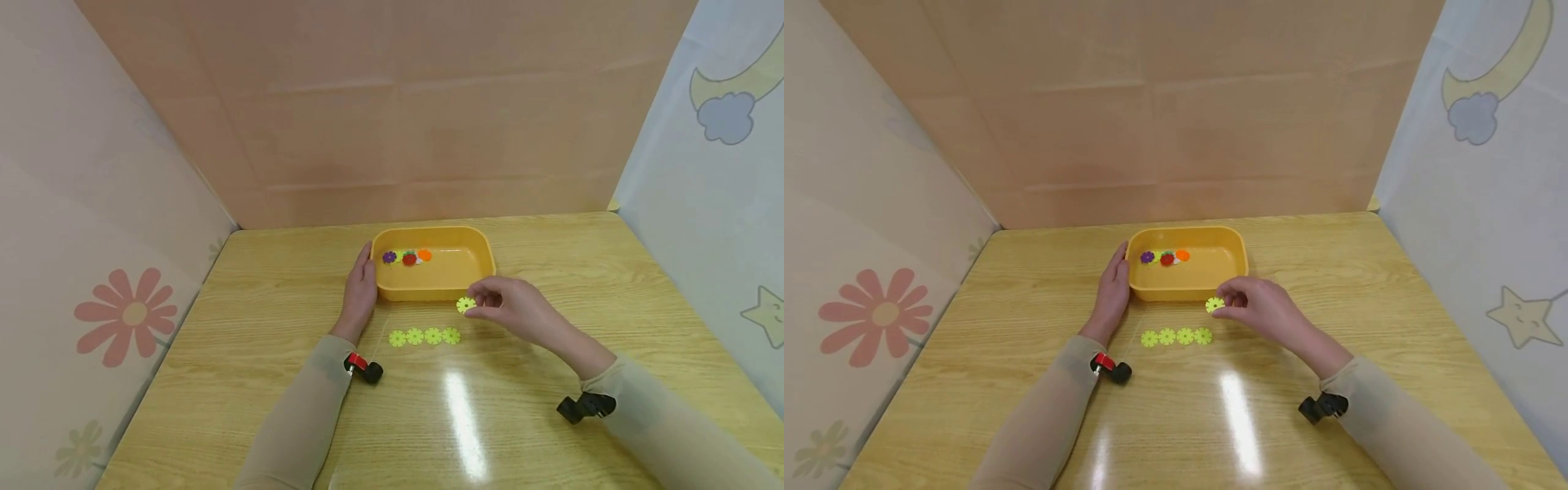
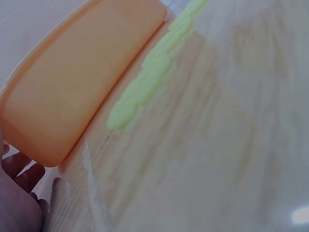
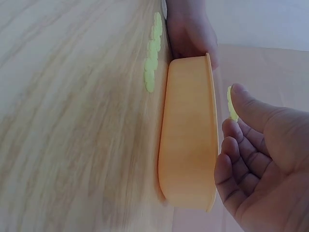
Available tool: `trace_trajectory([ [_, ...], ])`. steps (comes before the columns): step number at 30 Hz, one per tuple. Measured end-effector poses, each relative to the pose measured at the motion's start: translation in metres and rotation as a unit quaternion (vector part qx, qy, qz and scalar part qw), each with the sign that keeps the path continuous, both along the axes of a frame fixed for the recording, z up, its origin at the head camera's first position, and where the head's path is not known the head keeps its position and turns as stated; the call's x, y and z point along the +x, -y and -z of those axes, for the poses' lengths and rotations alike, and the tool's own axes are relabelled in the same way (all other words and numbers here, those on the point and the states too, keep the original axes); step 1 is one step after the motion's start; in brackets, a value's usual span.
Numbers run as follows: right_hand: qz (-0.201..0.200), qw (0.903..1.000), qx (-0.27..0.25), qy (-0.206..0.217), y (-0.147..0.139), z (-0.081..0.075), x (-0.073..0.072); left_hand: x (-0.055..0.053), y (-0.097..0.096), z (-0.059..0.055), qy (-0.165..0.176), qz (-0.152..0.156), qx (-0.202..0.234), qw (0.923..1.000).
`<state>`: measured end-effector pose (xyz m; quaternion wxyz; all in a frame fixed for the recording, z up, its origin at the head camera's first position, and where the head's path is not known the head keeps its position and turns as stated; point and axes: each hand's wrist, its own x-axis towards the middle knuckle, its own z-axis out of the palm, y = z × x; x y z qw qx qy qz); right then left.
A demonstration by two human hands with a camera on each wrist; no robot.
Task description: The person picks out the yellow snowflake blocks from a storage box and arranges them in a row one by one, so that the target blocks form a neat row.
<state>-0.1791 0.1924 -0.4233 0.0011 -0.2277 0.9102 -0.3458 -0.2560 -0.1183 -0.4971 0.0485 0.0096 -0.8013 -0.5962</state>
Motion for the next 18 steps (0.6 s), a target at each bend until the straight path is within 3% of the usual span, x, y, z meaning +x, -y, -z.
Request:
trace_trajectory([
  [9,-0.010,0.9998,0.003,-0.014,-0.002,0.007,0.007,-0.001,0.001,0.001,-0.004,0.000,0.007,1.0000],
  [18,-0.026,0.9997,0.003,0.001,-0.005,0.018,0.015,-0.001,0.000,0.001,0.006,0.000,0.009,0.9999],
])
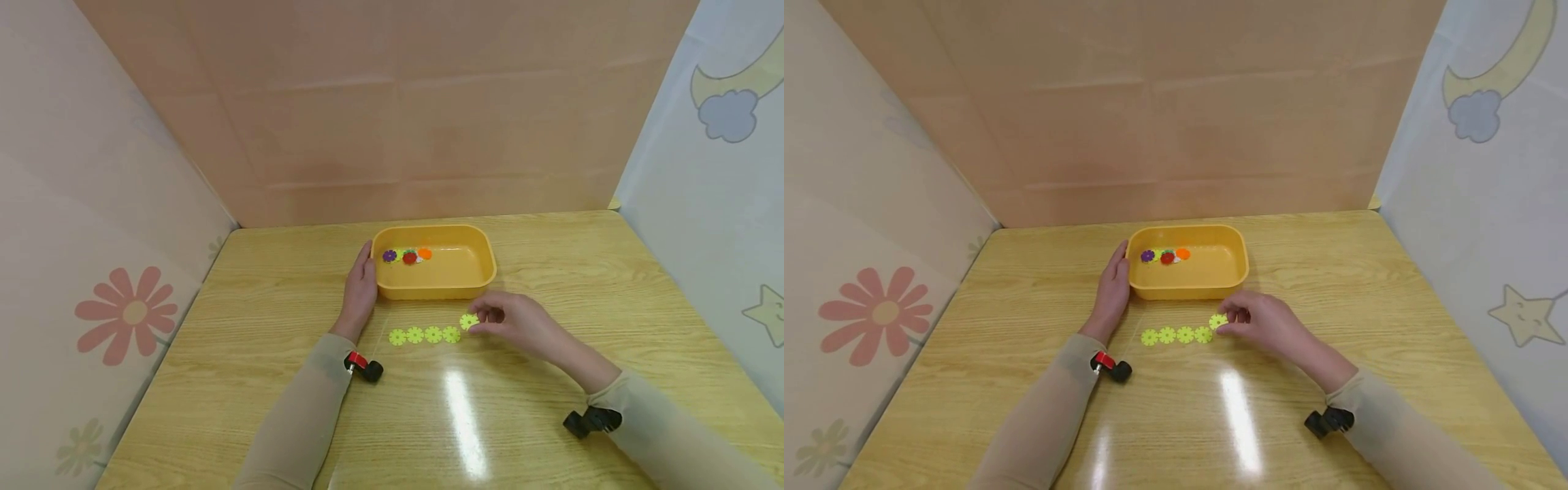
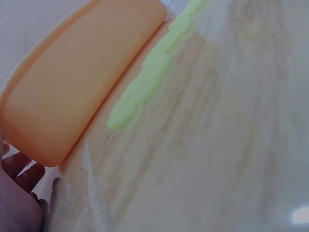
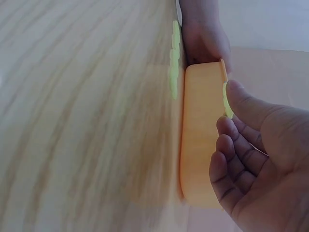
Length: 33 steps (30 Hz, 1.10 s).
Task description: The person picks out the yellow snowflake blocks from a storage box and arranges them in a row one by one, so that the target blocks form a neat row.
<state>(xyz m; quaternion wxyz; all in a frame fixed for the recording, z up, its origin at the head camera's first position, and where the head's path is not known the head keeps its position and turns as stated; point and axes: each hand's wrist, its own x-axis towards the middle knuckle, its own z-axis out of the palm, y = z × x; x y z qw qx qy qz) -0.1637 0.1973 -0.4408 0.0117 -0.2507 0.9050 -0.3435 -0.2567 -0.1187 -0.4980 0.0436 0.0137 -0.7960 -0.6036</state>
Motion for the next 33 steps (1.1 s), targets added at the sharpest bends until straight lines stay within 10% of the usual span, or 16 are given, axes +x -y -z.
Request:
trace_trajectory([
  [33,-0.024,0.9983,0.050,0.018,-0.005,0.026,-0.011,0.002,0.000,-0.002,0.000,0.003,0.001,1.0000],
])
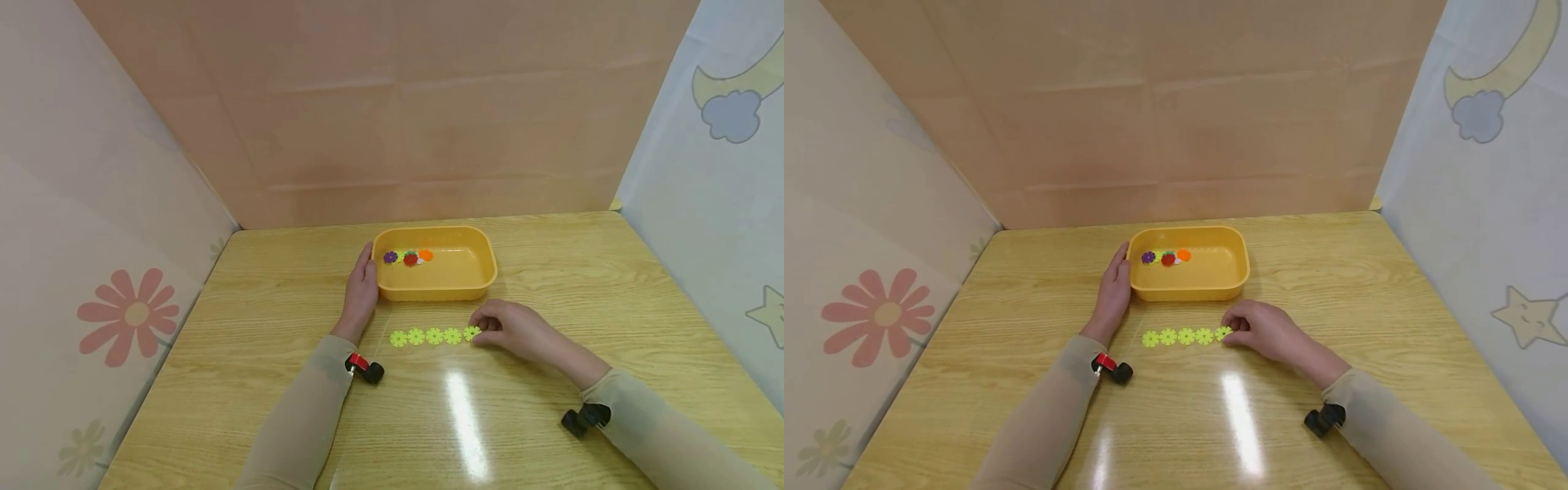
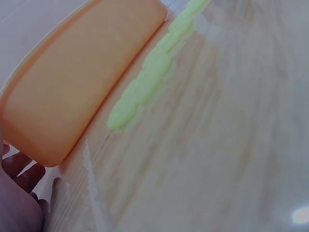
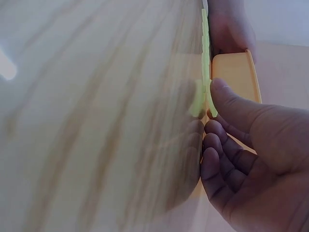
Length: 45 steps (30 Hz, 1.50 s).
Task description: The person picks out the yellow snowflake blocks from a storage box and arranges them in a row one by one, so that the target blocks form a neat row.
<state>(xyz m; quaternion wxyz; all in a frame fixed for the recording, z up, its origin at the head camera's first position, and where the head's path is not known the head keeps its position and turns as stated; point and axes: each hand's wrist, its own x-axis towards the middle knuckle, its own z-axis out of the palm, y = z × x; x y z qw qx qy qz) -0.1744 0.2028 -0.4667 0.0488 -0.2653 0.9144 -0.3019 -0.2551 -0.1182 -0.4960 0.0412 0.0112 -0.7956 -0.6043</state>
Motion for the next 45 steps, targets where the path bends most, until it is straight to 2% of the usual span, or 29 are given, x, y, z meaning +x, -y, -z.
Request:
trace_trajectory([
  [7,0.002,0.9999,0.014,-0.008,0.003,0.000,-0.001,0.000,0.001,0.002,0.001,-0.002,-0.011,0.9999],
  [14,0.000,0.9997,0.023,-0.009,0.005,-0.001,0.000,0.000,0.002,0.002,-0.011,0.004,-0.002,0.9999],
  [29,0.007,0.9999,0.015,-0.005,0.004,-0.002,0.002,0.001,0.002,0.002,-0.009,0.001,-0.007,0.9999],
  [38,0.018,0.9998,0.000,-0.001,0.005,-0.019,0.005,0.000,0.001,0.002,-0.008,0.001,-0.004,1.0000],
  [45,0.010,0.9991,-0.017,-0.039,0.011,-0.036,0.001,0.001,0.001,0.002,-0.010,0.001,-0.005,0.9999],
])
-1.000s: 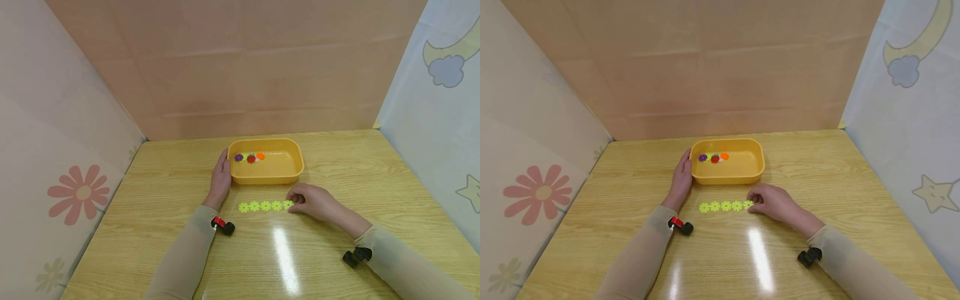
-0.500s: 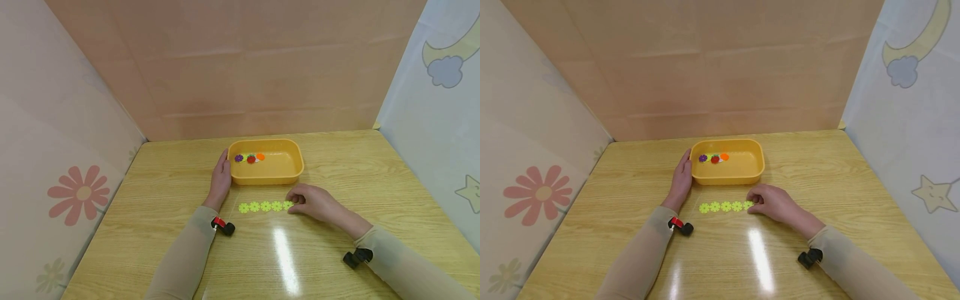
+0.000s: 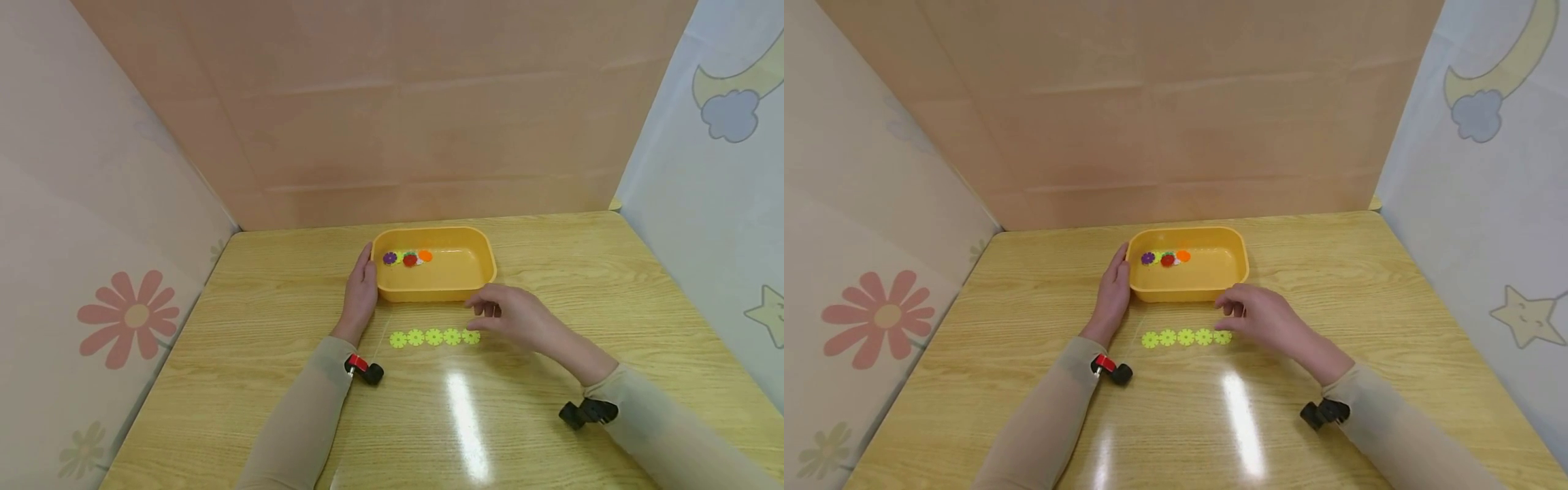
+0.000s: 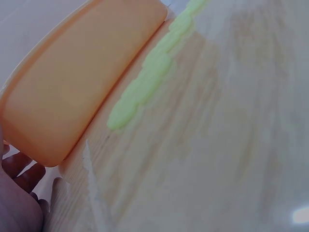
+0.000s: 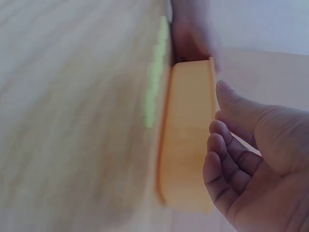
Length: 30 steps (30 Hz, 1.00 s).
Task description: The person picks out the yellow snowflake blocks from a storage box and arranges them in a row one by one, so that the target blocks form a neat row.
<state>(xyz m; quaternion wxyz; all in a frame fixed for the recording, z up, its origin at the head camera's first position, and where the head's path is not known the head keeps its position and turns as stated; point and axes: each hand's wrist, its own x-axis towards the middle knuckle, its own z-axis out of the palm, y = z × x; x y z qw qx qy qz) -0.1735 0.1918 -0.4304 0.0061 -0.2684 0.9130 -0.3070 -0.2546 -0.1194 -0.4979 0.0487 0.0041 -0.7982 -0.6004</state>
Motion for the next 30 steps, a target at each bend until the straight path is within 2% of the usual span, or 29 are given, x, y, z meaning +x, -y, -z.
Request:
trace_trajectory([
  [7,-0.005,0.9994,-0.026,-0.023,0.014,-0.014,-0.019,-0.001,0.001,0.000,0.004,-0.004,-0.003,1.0000],
  [12,-0.001,0.9988,-0.048,-0.008,0.025,-0.018,-0.038,0.000,0.001,0.001,0.002,-0.002,-0.002,1.0000],
  [15,0.010,0.9990,-0.043,0.011,0.031,-0.019,-0.051,0.001,0.001,0.000,0.001,-0.003,-0.002,1.0000],
  [24,0.020,0.9990,-0.015,0.038,0.044,-0.014,-0.085,0.001,0.000,0.000,0.008,-0.002,-0.001,1.0000],
  [30,-0.004,0.9991,0.012,0.040,0.053,-0.002,-0.108,0.001,0.000,-0.001,0.007,-0.002,0.002,1.0000],
])
